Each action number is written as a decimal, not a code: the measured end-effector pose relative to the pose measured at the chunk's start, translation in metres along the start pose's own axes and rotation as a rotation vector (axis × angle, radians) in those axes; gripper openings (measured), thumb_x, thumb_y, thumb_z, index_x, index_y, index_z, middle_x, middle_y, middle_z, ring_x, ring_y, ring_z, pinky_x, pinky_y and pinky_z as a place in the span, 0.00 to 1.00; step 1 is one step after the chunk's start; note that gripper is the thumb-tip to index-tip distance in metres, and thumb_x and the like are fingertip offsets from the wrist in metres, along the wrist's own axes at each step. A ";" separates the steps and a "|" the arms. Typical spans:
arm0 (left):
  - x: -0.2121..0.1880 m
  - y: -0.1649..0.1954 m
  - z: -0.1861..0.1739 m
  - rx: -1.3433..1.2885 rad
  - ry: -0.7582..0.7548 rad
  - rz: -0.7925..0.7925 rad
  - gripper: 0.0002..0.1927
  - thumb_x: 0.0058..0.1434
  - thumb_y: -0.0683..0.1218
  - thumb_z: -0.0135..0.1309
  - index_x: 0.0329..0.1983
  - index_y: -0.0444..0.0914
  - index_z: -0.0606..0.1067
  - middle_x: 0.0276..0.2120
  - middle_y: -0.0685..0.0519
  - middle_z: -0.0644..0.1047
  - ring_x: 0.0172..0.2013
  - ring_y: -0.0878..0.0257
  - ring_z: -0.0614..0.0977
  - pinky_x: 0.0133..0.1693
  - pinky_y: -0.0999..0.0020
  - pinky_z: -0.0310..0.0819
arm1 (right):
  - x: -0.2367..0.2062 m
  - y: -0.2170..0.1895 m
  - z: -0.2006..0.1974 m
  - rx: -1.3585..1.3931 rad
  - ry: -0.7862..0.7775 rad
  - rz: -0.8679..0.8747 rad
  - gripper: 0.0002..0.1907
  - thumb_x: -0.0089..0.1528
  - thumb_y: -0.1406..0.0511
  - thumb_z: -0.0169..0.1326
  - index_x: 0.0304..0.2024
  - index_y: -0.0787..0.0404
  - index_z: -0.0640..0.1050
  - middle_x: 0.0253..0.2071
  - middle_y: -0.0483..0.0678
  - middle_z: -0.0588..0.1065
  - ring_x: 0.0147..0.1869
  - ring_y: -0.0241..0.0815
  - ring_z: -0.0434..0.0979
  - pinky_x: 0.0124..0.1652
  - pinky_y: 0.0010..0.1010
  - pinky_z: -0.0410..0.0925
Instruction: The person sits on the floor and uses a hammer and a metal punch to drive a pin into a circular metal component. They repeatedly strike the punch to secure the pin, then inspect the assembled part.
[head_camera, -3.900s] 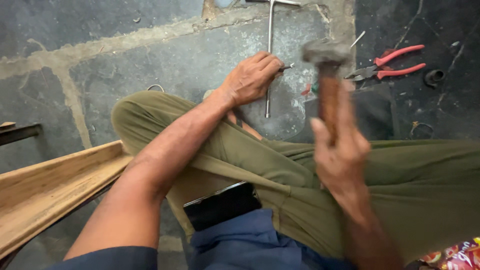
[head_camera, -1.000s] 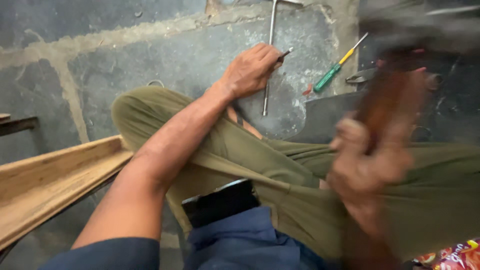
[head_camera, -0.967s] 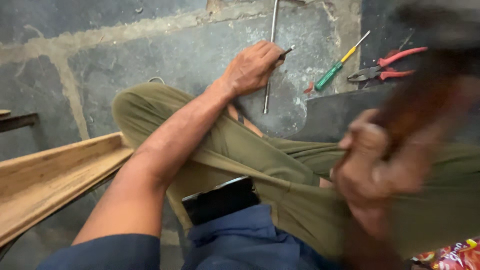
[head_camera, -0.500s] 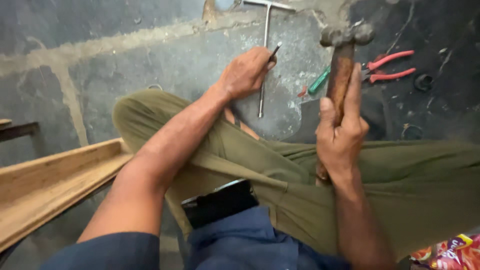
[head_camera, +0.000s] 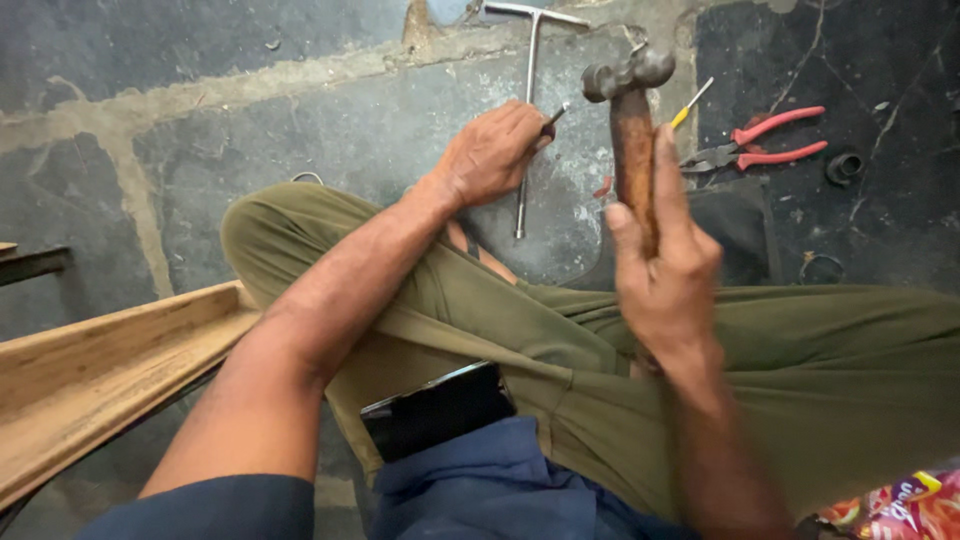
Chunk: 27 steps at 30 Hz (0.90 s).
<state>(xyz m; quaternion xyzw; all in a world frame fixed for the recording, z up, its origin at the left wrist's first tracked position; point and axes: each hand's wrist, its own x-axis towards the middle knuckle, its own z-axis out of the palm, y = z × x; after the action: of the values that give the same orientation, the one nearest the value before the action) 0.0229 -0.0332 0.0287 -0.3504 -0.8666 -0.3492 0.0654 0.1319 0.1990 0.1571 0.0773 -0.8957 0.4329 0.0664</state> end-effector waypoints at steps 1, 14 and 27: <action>-0.001 -0.001 0.000 0.002 0.006 0.011 0.06 0.68 0.41 0.55 0.43 0.35 0.71 0.37 0.45 0.74 0.40 0.46 0.77 0.43 0.54 0.73 | 0.004 -0.008 -0.007 -0.020 -0.015 0.035 0.33 0.75 0.65 0.55 0.78 0.63 0.58 0.54 0.63 0.79 0.43 0.50 0.85 0.42 0.38 0.74; -0.005 -0.001 0.001 -0.013 0.003 0.026 0.06 0.67 0.41 0.55 0.44 0.36 0.71 0.37 0.45 0.74 0.41 0.45 0.78 0.43 0.54 0.73 | 0.005 -0.004 0.004 -0.001 -0.112 0.219 0.33 0.74 0.63 0.50 0.80 0.57 0.56 0.38 0.59 0.79 0.30 0.40 0.79 0.33 0.36 0.72; -0.009 0.015 0.002 -0.099 -0.028 -0.050 0.05 0.70 0.40 0.53 0.47 0.35 0.71 0.40 0.43 0.74 0.45 0.42 0.77 0.46 0.52 0.72 | -0.018 0.017 -0.012 0.118 -0.017 0.332 0.34 0.75 0.61 0.51 0.80 0.56 0.56 0.25 0.49 0.75 0.24 0.37 0.76 0.28 0.32 0.71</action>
<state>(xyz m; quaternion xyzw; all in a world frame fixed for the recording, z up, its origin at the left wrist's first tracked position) 0.0400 -0.0297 0.0324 -0.3364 -0.8576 -0.3881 0.0272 0.1465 0.2204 0.1479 -0.0642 -0.8697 0.4890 -0.0180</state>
